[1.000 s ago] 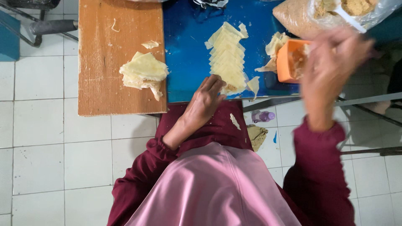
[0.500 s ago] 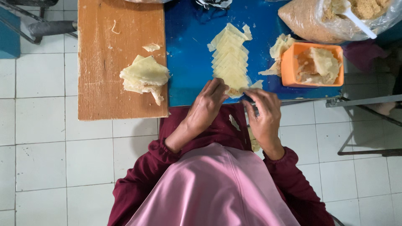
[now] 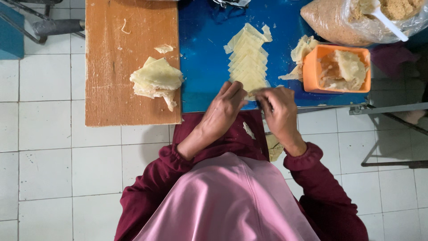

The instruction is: The person tears thin translucent sheets from a pale block and from an orange container and arranges them in overlapping diagonal rows on a blue table, building up a layered pattern while occasionally reaching into the plastic bags of material at the top of the table.

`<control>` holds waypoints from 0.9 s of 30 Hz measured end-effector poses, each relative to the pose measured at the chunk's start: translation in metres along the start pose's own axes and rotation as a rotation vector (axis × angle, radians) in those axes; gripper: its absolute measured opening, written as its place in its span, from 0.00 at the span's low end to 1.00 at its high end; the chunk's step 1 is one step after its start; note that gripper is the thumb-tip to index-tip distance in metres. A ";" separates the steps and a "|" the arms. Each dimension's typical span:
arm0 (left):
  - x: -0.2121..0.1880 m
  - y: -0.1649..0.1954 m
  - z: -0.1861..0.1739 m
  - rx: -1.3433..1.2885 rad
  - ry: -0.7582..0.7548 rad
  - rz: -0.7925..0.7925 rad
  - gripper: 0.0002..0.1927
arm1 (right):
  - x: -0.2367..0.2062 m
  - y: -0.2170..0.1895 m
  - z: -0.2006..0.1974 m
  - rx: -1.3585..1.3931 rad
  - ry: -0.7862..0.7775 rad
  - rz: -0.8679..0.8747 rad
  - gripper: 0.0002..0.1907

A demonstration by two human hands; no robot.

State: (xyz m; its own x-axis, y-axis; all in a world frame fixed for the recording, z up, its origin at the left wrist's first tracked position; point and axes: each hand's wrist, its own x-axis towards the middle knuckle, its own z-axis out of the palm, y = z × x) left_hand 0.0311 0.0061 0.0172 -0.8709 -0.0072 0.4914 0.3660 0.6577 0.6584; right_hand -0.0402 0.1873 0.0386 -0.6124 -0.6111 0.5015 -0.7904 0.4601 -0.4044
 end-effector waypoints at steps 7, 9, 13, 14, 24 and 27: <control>0.018 -0.010 0.005 0.030 0.074 -0.021 0.05 | 0.017 0.007 0.003 0.054 -0.060 0.077 0.05; 0.021 -0.012 0.005 0.013 0.044 -0.027 0.05 | 0.016 0.006 0.004 0.038 -0.043 0.030 0.06; 0.018 -0.010 0.004 0.016 -0.028 -0.050 0.08 | 0.010 0.002 0.005 -0.050 -0.041 -0.072 0.10; 0.017 -0.009 0.002 -0.010 -0.031 -0.035 0.08 | 0.009 0.003 0.003 -0.050 -0.053 -0.090 0.11; 0.022 -0.015 0.001 -0.088 -0.022 0.021 0.06 | 0.010 0.021 0.005 -0.016 -0.060 -0.219 0.08; 0.025 -0.019 0.001 -0.118 -0.067 -0.037 0.05 | 0.013 0.029 0.009 0.007 -0.103 -0.200 0.07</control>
State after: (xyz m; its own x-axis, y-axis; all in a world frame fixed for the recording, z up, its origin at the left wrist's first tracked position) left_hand 0.0017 -0.0053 0.0168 -0.9031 0.0226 0.4289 0.3656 0.5644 0.7401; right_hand -0.0710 0.1870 0.0271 -0.4382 -0.7524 0.4918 -0.8956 0.3189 -0.3102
